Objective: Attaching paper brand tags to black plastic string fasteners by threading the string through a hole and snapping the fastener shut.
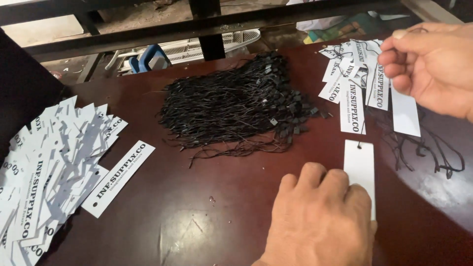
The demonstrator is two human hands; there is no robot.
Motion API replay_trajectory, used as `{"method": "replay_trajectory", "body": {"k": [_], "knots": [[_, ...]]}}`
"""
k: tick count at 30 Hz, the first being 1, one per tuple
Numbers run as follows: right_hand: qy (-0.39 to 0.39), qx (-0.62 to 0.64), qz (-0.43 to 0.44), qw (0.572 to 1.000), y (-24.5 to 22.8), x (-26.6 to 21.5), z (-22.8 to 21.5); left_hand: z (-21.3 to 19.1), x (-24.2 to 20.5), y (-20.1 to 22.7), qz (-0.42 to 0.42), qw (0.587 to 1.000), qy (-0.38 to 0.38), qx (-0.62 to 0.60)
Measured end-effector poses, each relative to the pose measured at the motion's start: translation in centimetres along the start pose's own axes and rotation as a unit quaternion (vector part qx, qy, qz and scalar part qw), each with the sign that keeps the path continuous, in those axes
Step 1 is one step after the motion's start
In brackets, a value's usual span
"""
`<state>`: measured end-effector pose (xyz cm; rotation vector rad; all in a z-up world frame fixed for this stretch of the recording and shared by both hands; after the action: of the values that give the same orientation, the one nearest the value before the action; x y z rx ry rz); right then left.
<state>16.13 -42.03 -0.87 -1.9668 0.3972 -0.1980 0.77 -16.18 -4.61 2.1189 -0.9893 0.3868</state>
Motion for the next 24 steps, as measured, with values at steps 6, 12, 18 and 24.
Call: {"method": "replay_trajectory", "body": {"k": [6, 12, 18, 24], "knots": [[-0.048, 0.027, -0.019, 0.998, 2.1, 8.3, -4.8, 3.2, 1.1, 0.2, -0.023, 0.991, -0.131, -0.023], [-0.075, -0.006, -0.038, 0.996, 1.5, 10.4, -4.8, 3.0, 4.2, 0.6, -0.042, 0.975, -0.217, -0.009], [-0.076, 0.036, -0.015, 0.996, -0.3, 7.2, -2.9, 3.4, 5.4, 0.3, -0.039, 0.972, -0.233, 0.010], [-0.058, 0.055, 0.004, 0.997, -3.3, 5.6, -3.2, 4.7, 6.8, -0.2, -0.041, 0.967, -0.245, 0.050]]}}
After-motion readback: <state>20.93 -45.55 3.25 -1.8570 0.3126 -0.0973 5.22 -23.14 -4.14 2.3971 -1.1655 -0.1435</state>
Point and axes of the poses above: each hand's wrist, its own x-axis towards the middle knuckle, its own z-axis out of the palm, y = z × x, the point moved 3 cm from there along x, towards the middle knuckle, and after that the axes turned 10 degrees about -x, right-handed, at the moved point
